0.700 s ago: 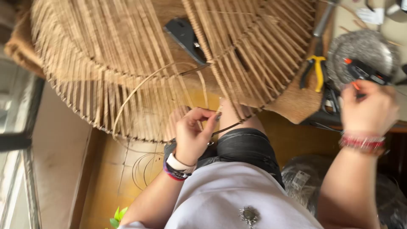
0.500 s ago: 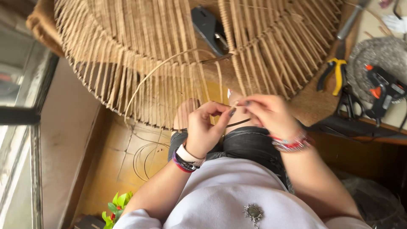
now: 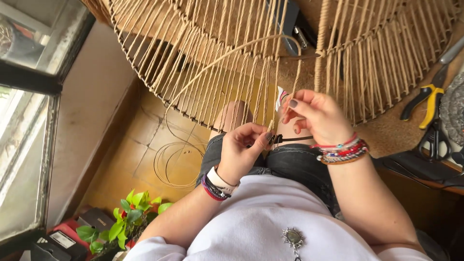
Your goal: Weaving and securing rattan strips to a lampshade frame using glue, staples, and pliers.
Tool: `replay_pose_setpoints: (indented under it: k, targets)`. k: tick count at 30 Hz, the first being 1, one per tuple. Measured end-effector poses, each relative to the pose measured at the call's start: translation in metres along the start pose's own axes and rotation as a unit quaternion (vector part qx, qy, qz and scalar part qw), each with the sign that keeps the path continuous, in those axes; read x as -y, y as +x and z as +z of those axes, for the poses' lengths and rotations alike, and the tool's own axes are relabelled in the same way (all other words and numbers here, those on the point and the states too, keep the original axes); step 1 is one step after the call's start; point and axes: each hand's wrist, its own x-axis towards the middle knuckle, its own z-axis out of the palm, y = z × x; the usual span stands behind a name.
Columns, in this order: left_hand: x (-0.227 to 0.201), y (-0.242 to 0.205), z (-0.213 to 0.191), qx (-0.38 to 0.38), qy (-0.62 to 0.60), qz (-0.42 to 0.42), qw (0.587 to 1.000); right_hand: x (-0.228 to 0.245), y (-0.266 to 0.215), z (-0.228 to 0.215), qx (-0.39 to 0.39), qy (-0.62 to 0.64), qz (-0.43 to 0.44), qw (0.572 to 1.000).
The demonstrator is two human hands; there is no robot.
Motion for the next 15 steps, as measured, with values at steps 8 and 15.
replay_pose_setpoints:
  k: [8,15]
  targets:
    - [-0.004,0.005,0.002,0.015,0.060,-0.005,0.998,0.022,-0.011,-0.003,0.050,-0.056,-0.014,0.997]
    - [-0.019,0.012,0.017,0.004,0.115,0.019,0.993,0.024,-0.014,-0.012,0.050,-0.132,-0.029,0.990]
